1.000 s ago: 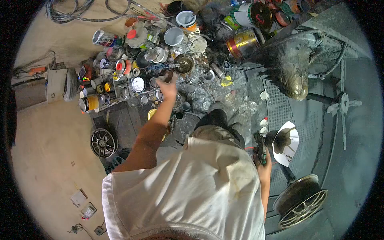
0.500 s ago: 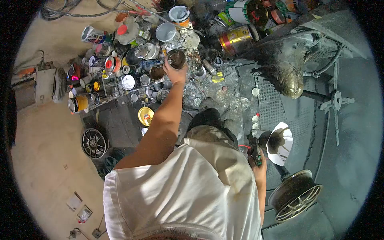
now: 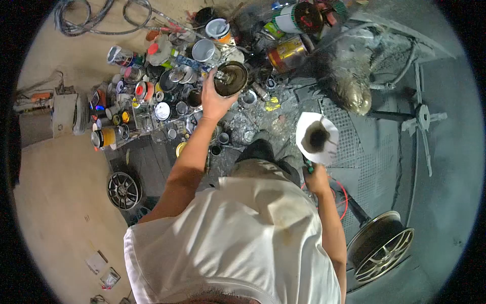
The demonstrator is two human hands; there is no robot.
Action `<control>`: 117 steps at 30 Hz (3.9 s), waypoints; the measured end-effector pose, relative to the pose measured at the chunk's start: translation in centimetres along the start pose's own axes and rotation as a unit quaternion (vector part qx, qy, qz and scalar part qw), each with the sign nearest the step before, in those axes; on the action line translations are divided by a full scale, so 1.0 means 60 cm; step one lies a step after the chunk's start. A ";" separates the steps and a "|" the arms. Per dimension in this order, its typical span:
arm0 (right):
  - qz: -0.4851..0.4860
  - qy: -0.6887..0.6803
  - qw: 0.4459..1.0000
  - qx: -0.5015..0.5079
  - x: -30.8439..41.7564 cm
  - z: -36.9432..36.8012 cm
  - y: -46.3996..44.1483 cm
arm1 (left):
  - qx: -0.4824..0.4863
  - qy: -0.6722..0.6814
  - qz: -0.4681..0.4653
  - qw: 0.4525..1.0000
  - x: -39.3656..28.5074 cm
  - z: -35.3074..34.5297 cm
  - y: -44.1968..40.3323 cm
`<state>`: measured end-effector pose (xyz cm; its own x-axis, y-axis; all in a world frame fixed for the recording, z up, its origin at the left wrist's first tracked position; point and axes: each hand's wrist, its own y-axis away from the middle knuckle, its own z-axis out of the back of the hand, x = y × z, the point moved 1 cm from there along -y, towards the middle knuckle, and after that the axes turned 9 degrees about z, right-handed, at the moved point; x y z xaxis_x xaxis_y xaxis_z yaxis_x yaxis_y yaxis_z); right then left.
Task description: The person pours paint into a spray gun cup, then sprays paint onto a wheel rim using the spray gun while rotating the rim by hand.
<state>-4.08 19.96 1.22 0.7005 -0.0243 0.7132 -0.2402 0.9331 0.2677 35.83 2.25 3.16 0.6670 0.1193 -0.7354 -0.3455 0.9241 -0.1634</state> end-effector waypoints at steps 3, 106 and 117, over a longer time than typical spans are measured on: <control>-0.076 0.008 0.994 0.083 0.014 -0.005 -0.056 | 0.039 -0.007 -0.067 0.997 -0.093 0.052 0.008; -0.166 -0.336 0.819 -0.434 0.053 -0.013 0.727 | 0.805 -0.118 -0.098 0.573 -0.094 -0.092 0.695; -0.325 -0.263 0.672 -0.612 0.076 -0.108 1.071 | 0.703 -0.229 -0.458 0.494 -0.464 -0.162 0.897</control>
<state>-11.96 82.10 17.49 -0.0215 -0.3927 0.9194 0.9588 0.2525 0.1303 -7.74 45.10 8.44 0.3098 -0.8102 -0.4976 0.8237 -0.0327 0.5661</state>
